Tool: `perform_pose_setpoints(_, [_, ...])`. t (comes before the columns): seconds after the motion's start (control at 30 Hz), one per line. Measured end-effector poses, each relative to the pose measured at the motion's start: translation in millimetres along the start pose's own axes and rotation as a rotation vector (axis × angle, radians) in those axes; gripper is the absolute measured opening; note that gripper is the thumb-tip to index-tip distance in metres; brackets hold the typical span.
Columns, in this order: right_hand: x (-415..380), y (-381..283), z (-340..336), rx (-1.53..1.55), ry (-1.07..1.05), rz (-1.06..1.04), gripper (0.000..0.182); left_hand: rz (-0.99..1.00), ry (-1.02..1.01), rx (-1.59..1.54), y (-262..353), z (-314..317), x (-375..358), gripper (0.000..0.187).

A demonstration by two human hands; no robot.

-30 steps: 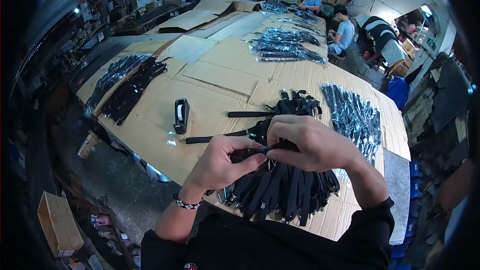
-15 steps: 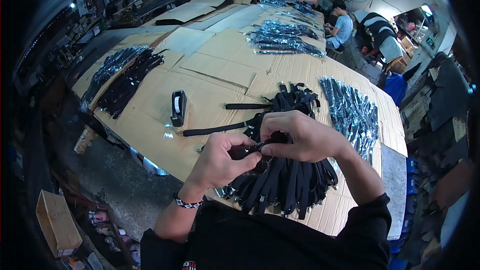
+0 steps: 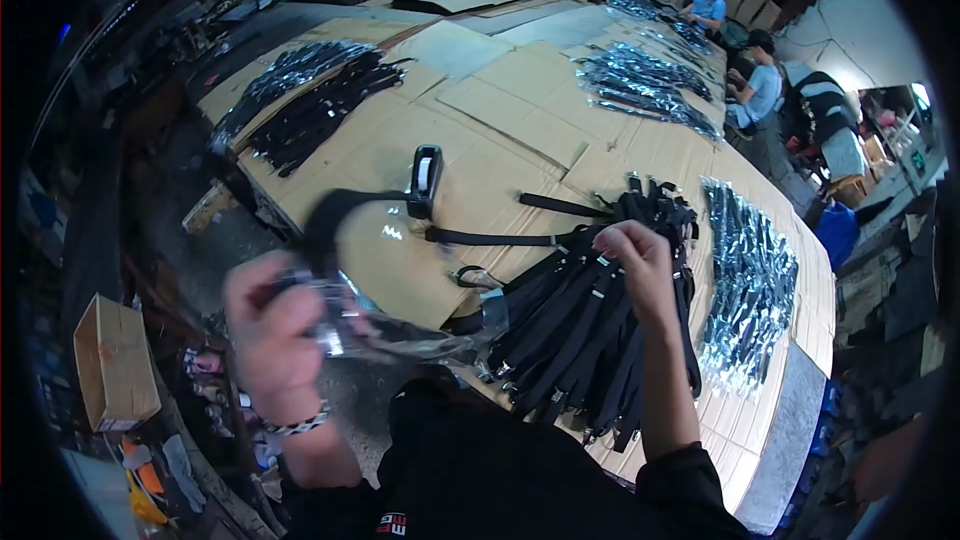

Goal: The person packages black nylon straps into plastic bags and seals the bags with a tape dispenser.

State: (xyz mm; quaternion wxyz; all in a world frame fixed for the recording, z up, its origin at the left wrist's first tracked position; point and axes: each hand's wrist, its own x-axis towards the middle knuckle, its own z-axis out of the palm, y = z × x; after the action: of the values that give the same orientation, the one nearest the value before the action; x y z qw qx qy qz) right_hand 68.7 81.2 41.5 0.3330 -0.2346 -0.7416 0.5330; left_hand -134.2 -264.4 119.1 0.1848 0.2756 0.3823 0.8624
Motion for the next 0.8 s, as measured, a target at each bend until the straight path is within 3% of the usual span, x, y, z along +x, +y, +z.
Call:
perform_pose_setpoints(0.13, [10.0,63.9,66.0,0.107,-0.133,0.170,0.018,0.027,0.237,0.358,40.8,-37.2,-12.4,0.028])
perform_pose_setpoints(0.17, [10.0,71.2,85.0,0.134,-0.177,0.208,0.017,0.028,0.378,0.443,34.5,-33.0,-16.7,0.026])
perform_pose_setpoints(0.27, [4.6,16.4,149.2,0.113,-0.316,0.139,0.016,-0.061,0.249,0.727,25.7,-66.1,-23.1,0.016])
perform_pose_setpoints(0.37, [11.7,-65.1,196.5,-0.034,-0.481,-0.489,0.023,-0.221,0.249,0.797,16.2,-68.1,-10.8,0.015])
perform_pose_setpoints(0.43, [23.4,-105.2,223.3,-0.152,-0.578,-0.737,0.031,-0.271,0.201,0.741,11.3,-74.9,4.6,0.014])
perform_pose_setpoints(0.53, [49.9,-136.7,269.4,-0.289,-0.700,-0.939,0.033,-0.254,0.085,0.685,0.9,-101.7,24.0,0.011])
perform_pose_setpoints(0.67, [95.6,-134.4,320.2,-0.457,-1.093,-0.876,0.026,-0.268,0.047,0.653,-0.3,-140.8,55.8,0.012])
perform_pose_setpoints(0.8, [120.2,-136.4,363.7,-0.525,-1.155,-0.834,0.022,-0.361,0.024,0.571,-1.7,-186.2,85.6,0.014])
